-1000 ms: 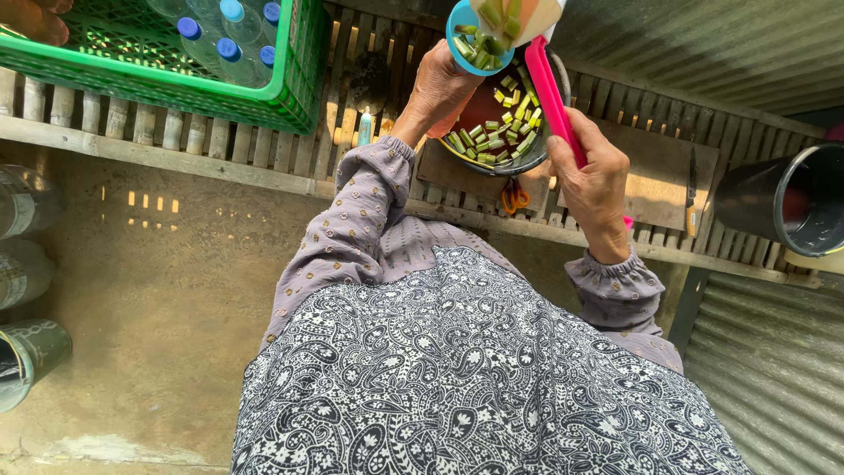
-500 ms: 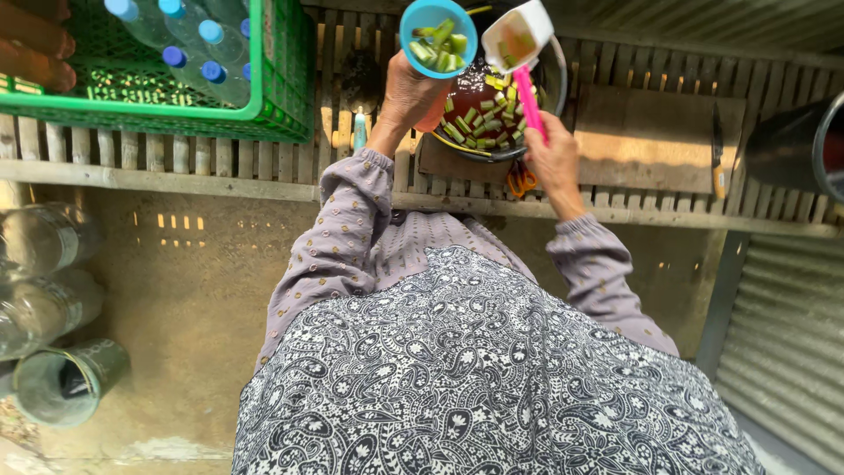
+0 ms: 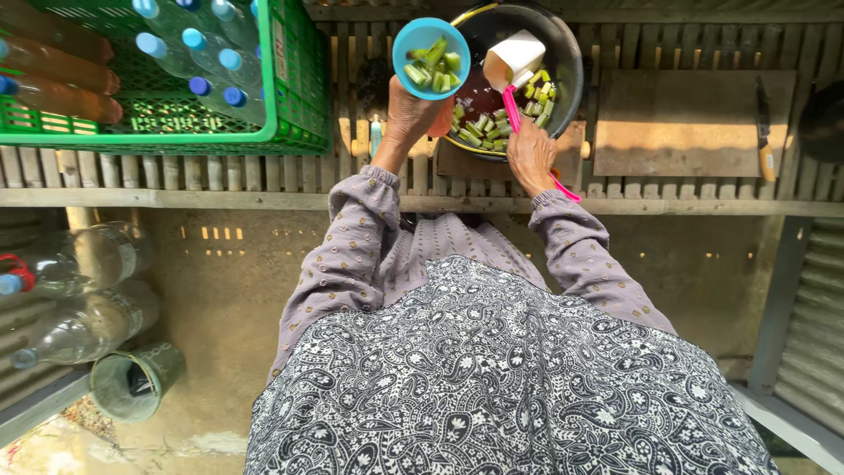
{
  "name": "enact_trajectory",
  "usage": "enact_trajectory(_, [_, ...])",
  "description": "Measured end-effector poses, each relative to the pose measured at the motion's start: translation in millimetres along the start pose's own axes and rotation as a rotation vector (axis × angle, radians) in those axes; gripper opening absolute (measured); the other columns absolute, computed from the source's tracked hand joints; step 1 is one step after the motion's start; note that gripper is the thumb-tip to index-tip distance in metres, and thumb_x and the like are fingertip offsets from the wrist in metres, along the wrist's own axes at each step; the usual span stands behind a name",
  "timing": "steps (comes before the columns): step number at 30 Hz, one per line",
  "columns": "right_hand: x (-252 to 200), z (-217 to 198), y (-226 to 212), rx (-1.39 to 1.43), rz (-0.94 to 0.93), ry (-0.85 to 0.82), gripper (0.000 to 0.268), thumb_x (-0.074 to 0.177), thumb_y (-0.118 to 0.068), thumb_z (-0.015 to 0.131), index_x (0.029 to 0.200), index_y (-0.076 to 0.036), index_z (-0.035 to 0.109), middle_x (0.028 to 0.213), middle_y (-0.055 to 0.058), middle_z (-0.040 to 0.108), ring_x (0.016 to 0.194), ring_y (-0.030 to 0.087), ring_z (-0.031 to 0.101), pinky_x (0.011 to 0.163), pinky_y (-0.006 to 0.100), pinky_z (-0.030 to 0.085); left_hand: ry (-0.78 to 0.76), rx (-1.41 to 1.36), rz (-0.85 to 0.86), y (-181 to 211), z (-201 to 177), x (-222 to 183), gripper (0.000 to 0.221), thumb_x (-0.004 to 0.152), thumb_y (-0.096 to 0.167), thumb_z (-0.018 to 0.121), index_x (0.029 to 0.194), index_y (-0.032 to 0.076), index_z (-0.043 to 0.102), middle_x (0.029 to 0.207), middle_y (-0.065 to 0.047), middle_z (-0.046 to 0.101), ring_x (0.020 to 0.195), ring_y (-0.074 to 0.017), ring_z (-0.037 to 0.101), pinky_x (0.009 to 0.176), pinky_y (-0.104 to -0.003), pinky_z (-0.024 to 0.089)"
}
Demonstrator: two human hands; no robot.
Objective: The person uses a blue funnel and a pink scoop to transfer chopped green vegetables from a large metal bowl into clear plastic bottles. They seal each filled bottle with a blue cap and place it into a green crate.
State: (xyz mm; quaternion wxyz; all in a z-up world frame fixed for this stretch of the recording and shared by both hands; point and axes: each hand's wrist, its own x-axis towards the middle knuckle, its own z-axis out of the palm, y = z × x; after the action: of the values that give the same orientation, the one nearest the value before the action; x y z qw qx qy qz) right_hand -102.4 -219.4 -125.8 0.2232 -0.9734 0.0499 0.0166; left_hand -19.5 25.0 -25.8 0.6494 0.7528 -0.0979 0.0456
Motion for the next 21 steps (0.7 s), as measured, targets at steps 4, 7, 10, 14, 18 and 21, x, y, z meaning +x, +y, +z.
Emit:
enact_trajectory(4, [0, -5, -5, -0.077, -0.011, -0.029, 0.018, 0.094, -0.019, 0.059, 0.106, -0.006, 0.062, 0.099, 0.015, 0.07, 0.093, 0.039, 0.061, 0.076, 0.056, 0.043, -0.008, 0.03, 0.002, -2, -1, -1, 0.019, 0.086, 0.011, 0.084, 0.101, 0.003, 0.075, 0.096, -0.007, 0.08, 0.089, -0.0133, 0.077, 0.076, -0.028, 0.063])
enact_trajectory(7, [-1, -28, -19, -0.089, -0.04, -0.032, 0.032, 0.088, -0.021, 0.063, 0.114, -0.003, 0.063, 0.105, 0.019, 0.068, 0.095, 0.04, 0.061, 0.077, 0.055, 0.044, 0.001, 0.015, -0.019, -3, -2, -1, 0.019, 0.086, 0.011, 0.084, 0.101, 0.003, 0.075, 0.096, -0.007, 0.08, 0.089, -0.0136, 0.077, 0.076, -0.028, 0.062])
enact_trajectory(10, [1, -76, -50, 0.176, -0.152, 0.078, 0.037, 0.095, -0.018, 0.064, 0.128, 0.0, 0.062, 0.12, 0.022, 0.065, 0.105, 0.037, 0.064, 0.086, 0.051, 0.049, 0.011, 0.003, -0.028, -5, -2, 0, 0.02, 0.086, 0.012, 0.083, 0.101, 0.003, 0.075, 0.096, -0.007, 0.08, 0.088, -0.0138, 0.077, 0.075, -0.028, 0.061])
enact_trajectory(14, [-19, -148, -114, 0.508, -0.355, 0.294, 0.025, 0.108, -0.008, 0.064, 0.132, -0.002, 0.066, 0.132, 0.016, 0.066, 0.119, 0.029, 0.067, 0.101, 0.04, 0.058, 0.002, 0.001, -0.046, -7, -3, 2, 0.02, 0.085, 0.013, 0.083, 0.1, 0.003, 0.075, 0.094, -0.006, 0.08, 0.085, -0.013, 0.077, 0.074, -0.028, 0.062])
enact_trajectory(18, [-28, -188, -176, 0.465, -0.531, 0.37, 0.026, 0.103, 0.0, 0.072, 0.129, -0.002, 0.068, 0.128, 0.011, 0.066, 0.114, 0.027, 0.069, 0.097, 0.037, 0.058, 0.008, -0.043, -0.025, -6, 1, 5, 0.018, 0.085, 0.013, 0.082, 0.099, 0.003, 0.075, 0.093, -0.006, 0.08, 0.084, -0.0132, 0.076, 0.073, -0.029, 0.061])
enact_trajectory(21, [-24, -194, -198, 0.393, -0.586, 0.317, 0.031, 0.099, 0.0, 0.076, 0.129, -0.003, 0.068, 0.126, 0.011, 0.065, 0.107, 0.025, 0.07, 0.091, 0.036, 0.059, -0.018, -0.037, -0.035, -4, 5, 3, 0.019, 0.085, 0.014, 0.084, 0.098, 0.003, 0.075, 0.091, -0.006, 0.08, 0.082, -0.0129, 0.076, 0.071, -0.029, 0.061])
